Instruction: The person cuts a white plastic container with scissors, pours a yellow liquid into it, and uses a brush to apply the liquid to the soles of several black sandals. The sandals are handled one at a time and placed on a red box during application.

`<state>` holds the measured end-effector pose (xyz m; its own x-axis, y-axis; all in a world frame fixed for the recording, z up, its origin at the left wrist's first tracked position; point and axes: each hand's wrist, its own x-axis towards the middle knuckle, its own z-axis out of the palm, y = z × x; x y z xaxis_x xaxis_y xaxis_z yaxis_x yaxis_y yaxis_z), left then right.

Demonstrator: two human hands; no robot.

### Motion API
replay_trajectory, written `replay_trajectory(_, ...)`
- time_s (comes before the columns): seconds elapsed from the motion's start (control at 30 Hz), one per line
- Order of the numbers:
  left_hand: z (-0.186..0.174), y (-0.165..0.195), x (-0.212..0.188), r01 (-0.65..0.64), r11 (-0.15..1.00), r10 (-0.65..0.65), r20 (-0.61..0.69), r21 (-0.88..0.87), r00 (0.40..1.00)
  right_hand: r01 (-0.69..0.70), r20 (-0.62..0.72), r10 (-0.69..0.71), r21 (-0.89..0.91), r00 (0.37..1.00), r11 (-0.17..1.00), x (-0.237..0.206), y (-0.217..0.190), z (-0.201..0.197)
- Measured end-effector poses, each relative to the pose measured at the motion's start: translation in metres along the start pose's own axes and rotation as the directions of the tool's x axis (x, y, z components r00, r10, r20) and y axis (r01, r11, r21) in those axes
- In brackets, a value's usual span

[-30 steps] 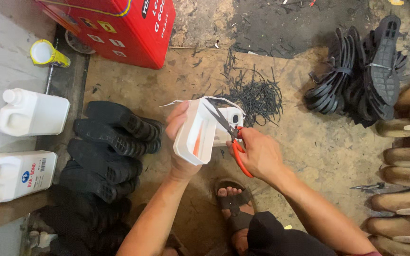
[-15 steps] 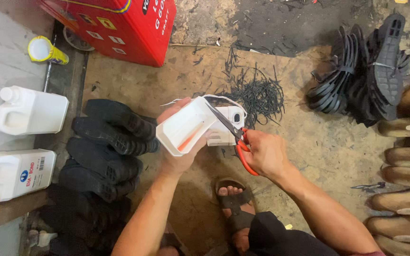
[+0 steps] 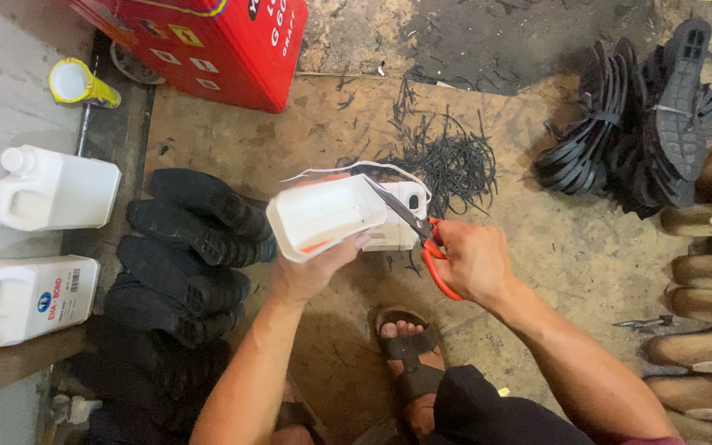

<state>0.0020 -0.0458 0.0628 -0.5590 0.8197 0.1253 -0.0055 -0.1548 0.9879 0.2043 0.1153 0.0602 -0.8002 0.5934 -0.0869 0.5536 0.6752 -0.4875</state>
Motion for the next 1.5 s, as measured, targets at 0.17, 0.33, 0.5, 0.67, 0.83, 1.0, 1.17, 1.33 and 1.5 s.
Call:
replay_trajectory(0.17, -0.018, 0.002, 0.003, -0.050, 0.994, 0.039, 0.109, 0.102, 0.993, 0.038, 0.021, -0.038, -0.011, 0.999, 0.999, 0.000, 0.003, -0.008)
replay_trajectory(0.33, -0.021, 0.004, 0.002, 0.096, 0.995, -0.090, 0.166, -0.028, 0.982, 0.117, -0.011, -0.117, 0.010, 0.993, 0.993, 0.003, -0.001, -0.014)
replay_trajectory(0.5, -0.022, 0.001, 0.006, 0.131, 0.971, -0.098, 0.167, -0.198, 0.981, 0.036, 0.088, -0.035, -0.011, 0.996, 0.999, 0.001, 0.001, -0.012)
replay_trajectory(0.67, -0.010, -0.002, 0.009, 0.059, 0.798, -0.099, -0.033, -0.600, 0.995, 0.026, 0.067, -0.027, 0.018, 0.997, 0.999, -0.003, -0.002, -0.008)
replay_trajectory(0.83, -0.014, 0.001, 0.009, 0.075, 0.855, -0.090, -0.003, -0.514, 0.996, 0.043, 0.055, -0.042, -0.030, 0.998, 0.999, -0.001, -0.016, -0.008)
replay_trajectory(1.0, -0.003, -0.006, 0.003, 0.121, 0.898, -0.110, 0.050, -0.424, 0.993, 0.159, -0.047, -0.158, 0.011, 0.986, 0.987, 0.002, -0.025, -0.012)
replay_trajectory(1.17, -0.007, -0.010, 0.000, 0.100, 0.930, -0.082, 0.065, -0.353, 0.994, 0.081, 0.007, -0.081, 0.072, 0.997, 0.994, 0.002, -0.021, -0.010)
replay_trajectory(1.33, -0.007, -0.012, 0.000, 0.122, 0.884, -0.108, 0.057, -0.451, 0.993, -0.037, 0.082, 0.032, 0.061, 0.996, 0.997, -0.001, -0.015, -0.005)
replay_trajectory(1.5, -0.006, -0.011, 0.000, 0.139, 0.884, -0.115, 0.080, -0.447, 0.990, -0.038, 0.103, 0.033, 0.049, 0.994, 0.998, 0.000, -0.023, -0.012)
